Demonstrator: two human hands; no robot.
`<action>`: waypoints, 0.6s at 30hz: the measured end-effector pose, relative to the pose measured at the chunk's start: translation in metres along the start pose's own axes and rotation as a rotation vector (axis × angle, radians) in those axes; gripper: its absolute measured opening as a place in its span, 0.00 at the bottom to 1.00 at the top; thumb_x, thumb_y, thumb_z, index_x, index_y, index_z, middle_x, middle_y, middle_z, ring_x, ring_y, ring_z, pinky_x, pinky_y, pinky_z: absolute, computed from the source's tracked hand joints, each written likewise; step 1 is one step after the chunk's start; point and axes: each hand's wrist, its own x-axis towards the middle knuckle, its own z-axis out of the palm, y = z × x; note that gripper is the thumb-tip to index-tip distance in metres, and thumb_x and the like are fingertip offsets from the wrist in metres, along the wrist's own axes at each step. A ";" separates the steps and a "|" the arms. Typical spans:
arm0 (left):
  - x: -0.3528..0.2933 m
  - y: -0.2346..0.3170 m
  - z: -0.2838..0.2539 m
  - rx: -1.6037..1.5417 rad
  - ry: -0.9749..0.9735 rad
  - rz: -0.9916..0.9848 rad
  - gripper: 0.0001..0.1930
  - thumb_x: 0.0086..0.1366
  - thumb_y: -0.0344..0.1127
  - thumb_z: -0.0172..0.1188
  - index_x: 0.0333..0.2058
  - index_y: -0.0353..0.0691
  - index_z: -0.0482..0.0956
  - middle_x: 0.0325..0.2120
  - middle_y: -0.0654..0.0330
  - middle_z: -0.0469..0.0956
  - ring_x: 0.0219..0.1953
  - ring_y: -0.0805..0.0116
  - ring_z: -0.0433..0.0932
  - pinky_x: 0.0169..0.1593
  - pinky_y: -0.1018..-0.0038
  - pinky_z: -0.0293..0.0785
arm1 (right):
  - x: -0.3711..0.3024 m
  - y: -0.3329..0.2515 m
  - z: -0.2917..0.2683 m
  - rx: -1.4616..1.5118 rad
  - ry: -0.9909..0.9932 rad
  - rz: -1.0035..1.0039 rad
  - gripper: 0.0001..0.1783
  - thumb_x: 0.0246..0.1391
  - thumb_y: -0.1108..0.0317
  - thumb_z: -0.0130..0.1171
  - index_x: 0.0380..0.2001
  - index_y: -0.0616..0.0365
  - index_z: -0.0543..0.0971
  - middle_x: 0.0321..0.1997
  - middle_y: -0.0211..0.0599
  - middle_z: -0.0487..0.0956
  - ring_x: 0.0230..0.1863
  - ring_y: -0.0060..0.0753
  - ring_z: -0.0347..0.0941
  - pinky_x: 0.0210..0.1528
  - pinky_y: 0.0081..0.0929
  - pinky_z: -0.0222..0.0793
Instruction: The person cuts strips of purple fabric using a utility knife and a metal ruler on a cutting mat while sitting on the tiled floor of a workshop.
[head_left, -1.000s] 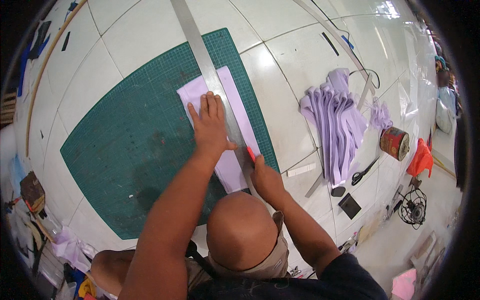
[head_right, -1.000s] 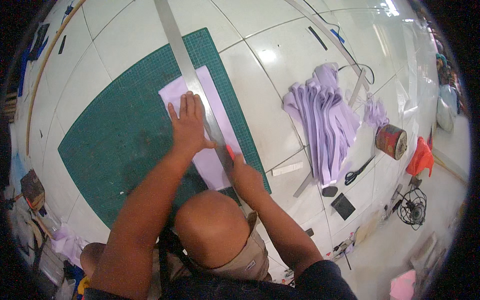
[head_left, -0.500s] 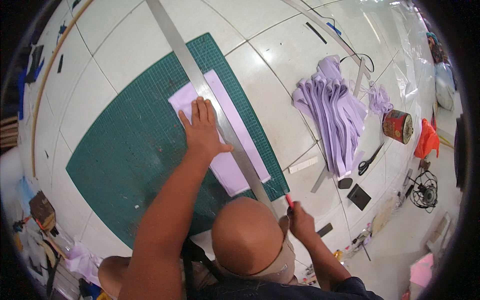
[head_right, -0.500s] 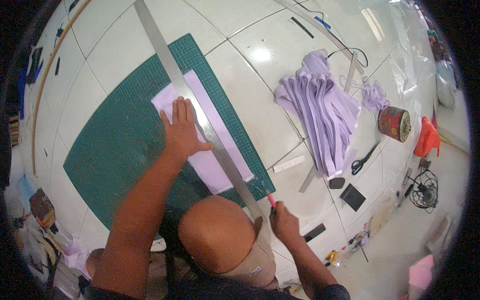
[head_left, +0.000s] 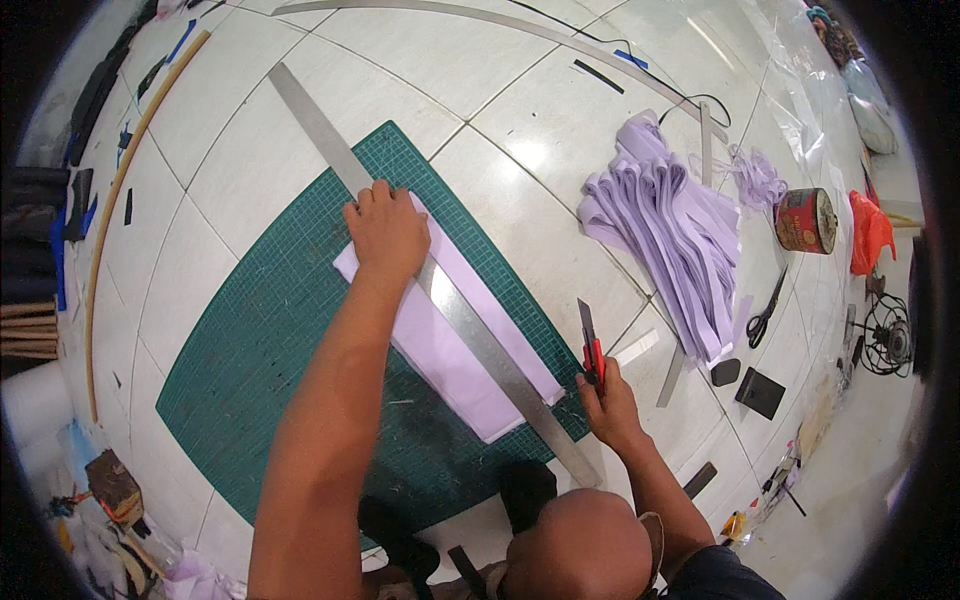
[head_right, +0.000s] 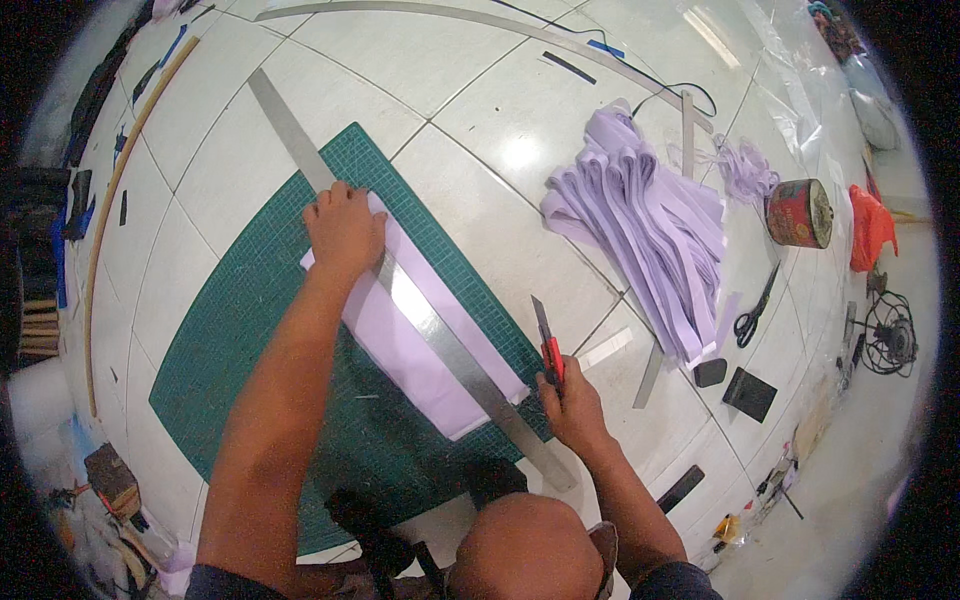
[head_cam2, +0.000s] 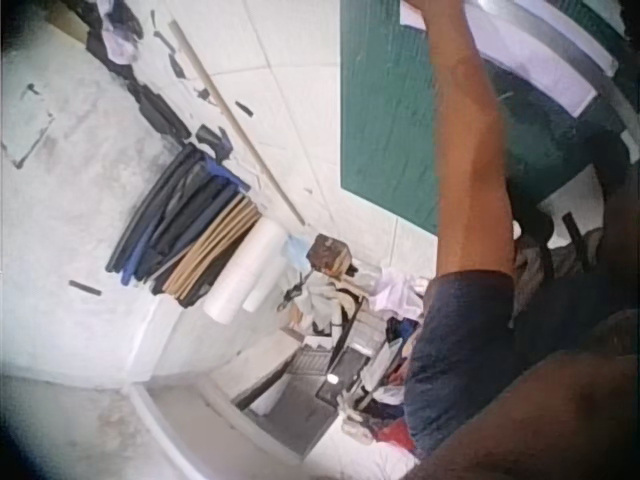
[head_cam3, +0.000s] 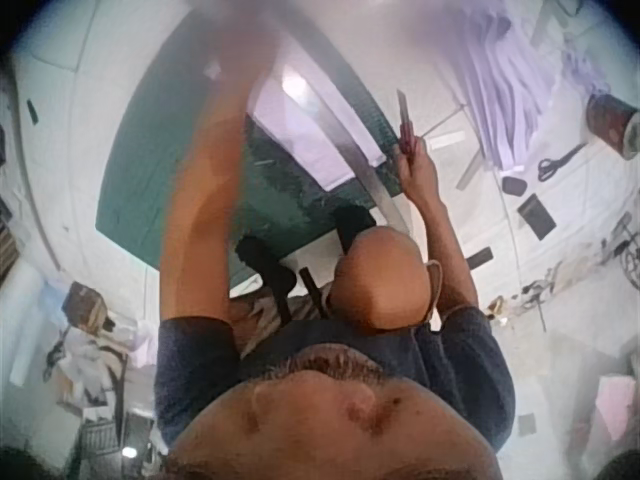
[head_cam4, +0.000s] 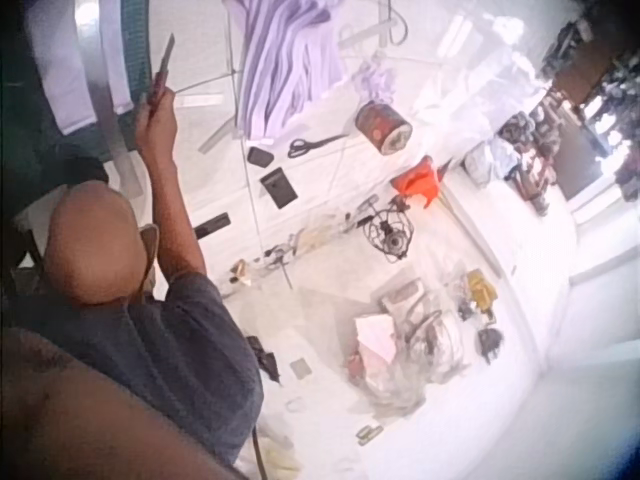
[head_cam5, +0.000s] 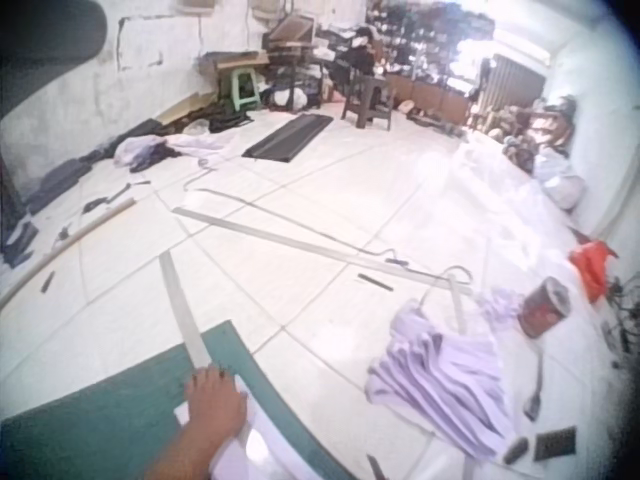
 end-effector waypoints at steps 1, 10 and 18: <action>0.005 0.002 -0.002 -0.013 -0.020 -0.004 0.21 0.62 0.44 0.63 0.50 0.40 0.79 0.50 0.52 0.74 0.55 0.52 0.71 0.60 0.49 0.59 | 0.001 0.003 0.001 0.014 0.015 -0.014 0.18 0.64 0.63 0.56 0.53 0.58 0.67 0.35 0.56 0.79 0.38 0.62 0.78 0.39 0.47 0.71; 0.017 -0.017 -0.015 -0.366 -0.119 -0.085 0.31 0.55 0.43 0.69 0.56 0.39 0.73 0.54 0.50 0.75 0.58 0.50 0.73 0.62 0.53 0.64 | 0.024 -0.027 0.024 0.087 -0.033 -0.082 0.20 0.62 0.62 0.55 0.52 0.59 0.68 0.33 0.58 0.79 0.37 0.64 0.78 0.39 0.52 0.70; -0.062 -0.008 -0.008 -0.111 -0.269 0.028 0.61 0.42 0.49 0.79 0.67 0.23 0.51 0.69 0.34 0.51 0.70 0.40 0.56 0.69 0.59 0.61 | 0.094 -0.117 0.056 -0.182 -0.093 -0.287 0.15 0.60 0.65 0.51 0.45 0.64 0.67 0.35 0.62 0.80 0.38 0.66 0.78 0.43 0.57 0.72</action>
